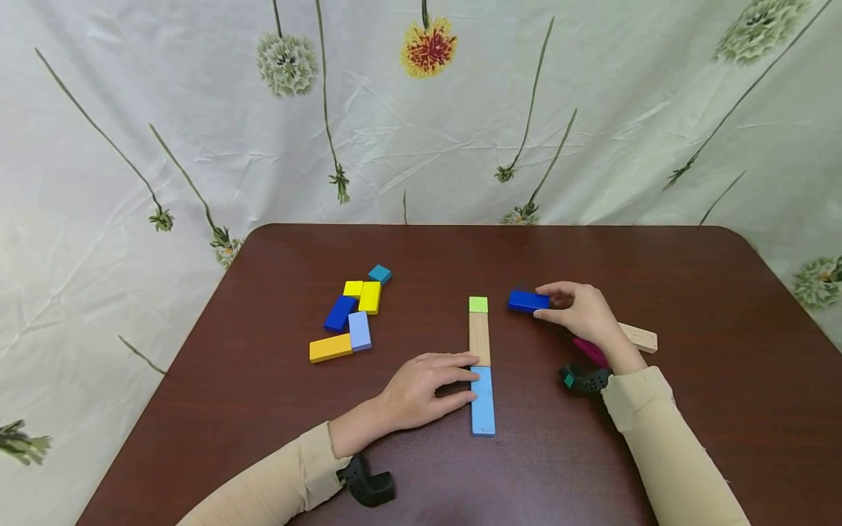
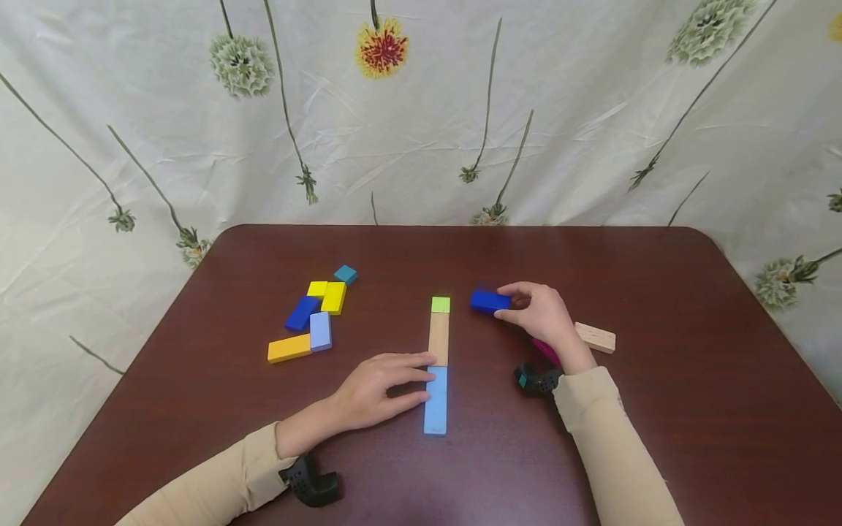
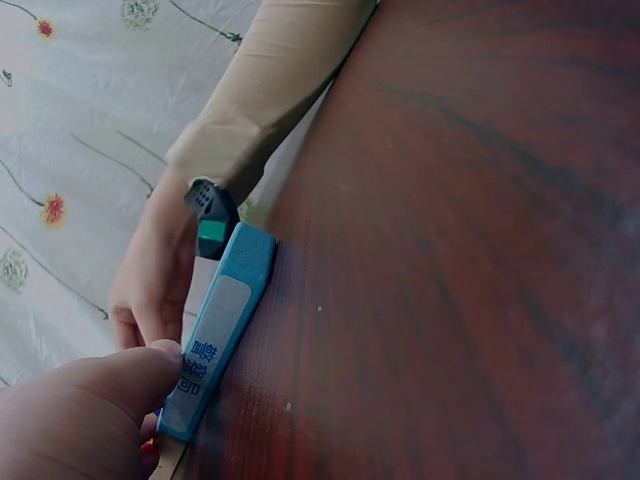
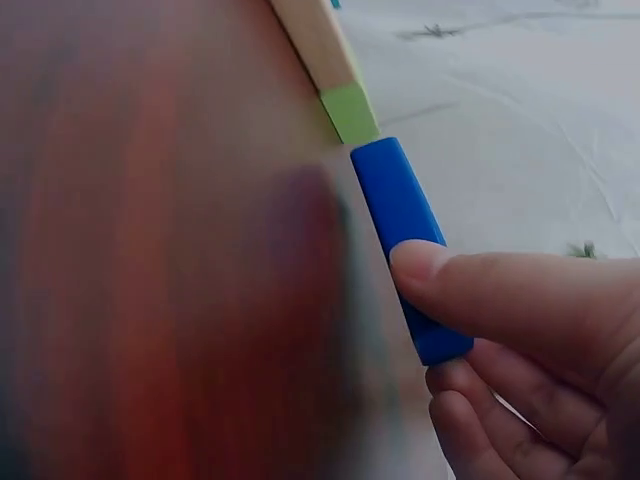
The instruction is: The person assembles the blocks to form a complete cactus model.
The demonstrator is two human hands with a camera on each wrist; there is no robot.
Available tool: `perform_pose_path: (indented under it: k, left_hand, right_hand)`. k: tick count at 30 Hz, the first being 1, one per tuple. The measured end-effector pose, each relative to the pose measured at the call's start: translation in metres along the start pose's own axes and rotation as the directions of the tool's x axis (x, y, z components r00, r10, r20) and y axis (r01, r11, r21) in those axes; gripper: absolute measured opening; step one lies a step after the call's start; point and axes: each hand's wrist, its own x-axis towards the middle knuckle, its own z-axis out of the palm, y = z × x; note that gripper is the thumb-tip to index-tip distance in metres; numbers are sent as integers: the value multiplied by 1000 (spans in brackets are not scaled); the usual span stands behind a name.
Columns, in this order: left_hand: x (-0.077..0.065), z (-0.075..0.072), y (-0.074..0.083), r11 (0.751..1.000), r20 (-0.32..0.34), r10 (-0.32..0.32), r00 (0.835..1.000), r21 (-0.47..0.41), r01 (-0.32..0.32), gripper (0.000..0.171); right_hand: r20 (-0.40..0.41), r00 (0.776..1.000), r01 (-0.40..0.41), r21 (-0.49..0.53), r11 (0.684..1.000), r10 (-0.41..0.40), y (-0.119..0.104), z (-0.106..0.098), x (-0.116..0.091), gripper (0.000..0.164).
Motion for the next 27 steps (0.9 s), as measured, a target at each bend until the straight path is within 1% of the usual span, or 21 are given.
perform_pose_path:
  k: [9,16,27]
  left_hand:
    - [1,-2,1,999,20,-38,999,-11,38,30]
    - [1,-1,1,1000,11,-23,1000,-5,23,30]
    - [1,-2,1,999,25,-32,999,-10,32,30]
  right_hand:
    - [89,992,90,5,996,-90,-9,14,-8,38]
    - [152,981,126,4,992,-125,-11,21,-9,38]
    - [166,974,157,6,988,-155,-16,24,-10,37]
